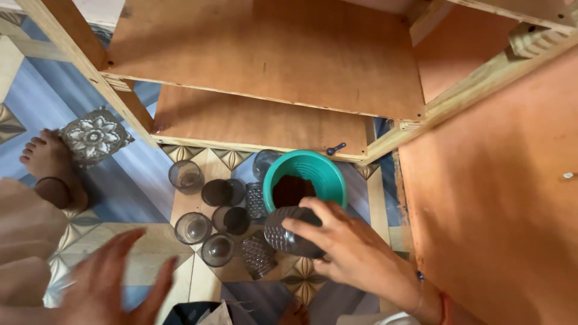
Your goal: The person scoops a dark granular substance from a green bowl into a clear plastic bottle using a small spoon. They repeat this action multiple times to fill the bottle.
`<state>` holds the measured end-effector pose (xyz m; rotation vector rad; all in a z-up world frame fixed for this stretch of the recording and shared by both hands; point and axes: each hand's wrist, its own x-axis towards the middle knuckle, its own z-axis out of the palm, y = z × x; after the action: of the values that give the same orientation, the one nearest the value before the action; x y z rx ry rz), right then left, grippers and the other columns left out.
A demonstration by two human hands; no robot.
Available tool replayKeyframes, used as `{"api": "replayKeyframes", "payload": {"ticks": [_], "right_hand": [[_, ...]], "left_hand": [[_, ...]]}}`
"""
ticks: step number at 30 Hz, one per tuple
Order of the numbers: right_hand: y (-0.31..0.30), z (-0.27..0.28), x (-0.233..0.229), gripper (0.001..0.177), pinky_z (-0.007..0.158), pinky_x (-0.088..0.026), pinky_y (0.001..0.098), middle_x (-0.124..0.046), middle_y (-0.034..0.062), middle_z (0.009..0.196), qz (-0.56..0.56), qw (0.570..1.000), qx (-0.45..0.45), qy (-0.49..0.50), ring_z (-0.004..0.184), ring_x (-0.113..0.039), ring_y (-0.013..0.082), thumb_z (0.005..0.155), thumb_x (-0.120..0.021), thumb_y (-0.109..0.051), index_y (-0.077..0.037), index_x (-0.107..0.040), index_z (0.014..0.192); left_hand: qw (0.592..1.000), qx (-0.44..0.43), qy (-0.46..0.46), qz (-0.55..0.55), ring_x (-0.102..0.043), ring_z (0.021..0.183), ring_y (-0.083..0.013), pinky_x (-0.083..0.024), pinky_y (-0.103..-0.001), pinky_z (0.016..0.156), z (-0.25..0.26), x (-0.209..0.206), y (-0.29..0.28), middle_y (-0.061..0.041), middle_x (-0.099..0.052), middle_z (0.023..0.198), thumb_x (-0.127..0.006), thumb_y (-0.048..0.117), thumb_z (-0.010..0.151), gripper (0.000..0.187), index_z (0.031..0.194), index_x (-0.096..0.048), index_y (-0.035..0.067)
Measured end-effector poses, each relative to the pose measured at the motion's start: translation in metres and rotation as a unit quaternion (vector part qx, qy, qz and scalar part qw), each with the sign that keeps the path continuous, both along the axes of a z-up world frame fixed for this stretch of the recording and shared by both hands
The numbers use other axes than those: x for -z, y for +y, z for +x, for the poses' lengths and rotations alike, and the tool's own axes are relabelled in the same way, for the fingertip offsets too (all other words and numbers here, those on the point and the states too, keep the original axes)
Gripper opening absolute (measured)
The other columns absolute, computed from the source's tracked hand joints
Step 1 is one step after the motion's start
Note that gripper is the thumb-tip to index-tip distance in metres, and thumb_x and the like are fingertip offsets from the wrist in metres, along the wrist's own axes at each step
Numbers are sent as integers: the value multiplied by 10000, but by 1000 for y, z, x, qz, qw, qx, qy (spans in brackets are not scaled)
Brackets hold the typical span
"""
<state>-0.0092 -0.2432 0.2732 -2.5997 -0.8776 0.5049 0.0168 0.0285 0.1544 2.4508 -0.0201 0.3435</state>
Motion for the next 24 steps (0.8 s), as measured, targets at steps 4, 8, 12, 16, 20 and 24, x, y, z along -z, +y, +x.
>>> {"api": "replayKeyframes", "payload": {"ticks": [4,8,12,16,20,24], "right_hand": [[8,-5,-10,780,878,-547,457,-417,99,1440,-54,997,-9,54,1213,-550,365,693,-861,-128,-224,-552,1402],[16,-9,-19,788,865,-558,455,-408,100,1472,-44,997,-19,52,1215,-547,352,698,-848,-122,-232,-552,1420],[19,-14,-25,768,878,-558,456,-415,139,1418,3,999,-50,4,1252,-518,374,681,-854,-111,-186,-556,1385],[15,-14,-25,765,862,-552,457,-409,121,1427,-29,999,-35,27,1258,-517,367,700,-850,-126,-215,-552,1399],[11,-13,-23,753,869,-549,459,-397,146,1458,-1,999,-36,-3,1202,-551,386,703,-854,-134,-195,-561,1394],[11,-15,-27,755,849,-550,450,-395,137,1500,-15,999,-25,31,1185,-560,391,695,-848,-111,-215,-564,1387]], "left_hand": [[998,20,26,57,-592,1258,-289,-499,-403,1012,37,-3,0,-145,-576,1402,-800,409,780,893,1504,-374,104],[996,24,42,76,-577,1270,-295,-491,-409,1016,48,0,11,-147,-561,1412,-805,410,775,909,1508,-363,101],[997,35,36,63,-562,1282,-300,-483,-415,1020,47,7,5,-149,-547,1422,-809,410,770,925,1512,-353,98],[997,67,26,23,-547,1294,-306,-474,-421,1024,18,24,-20,-151,-533,1433,-813,410,764,941,1515,-343,95],[989,135,41,-49,-532,1305,-312,-466,-427,1028,-45,45,-58,-153,-518,1443,-817,410,759,957,1519,-332,92],[958,227,97,-147,-517,1317,-317,-457,-433,1032,-110,63,-95,-155,-504,1453,-821,410,754,972,1523,-322,89]]}}
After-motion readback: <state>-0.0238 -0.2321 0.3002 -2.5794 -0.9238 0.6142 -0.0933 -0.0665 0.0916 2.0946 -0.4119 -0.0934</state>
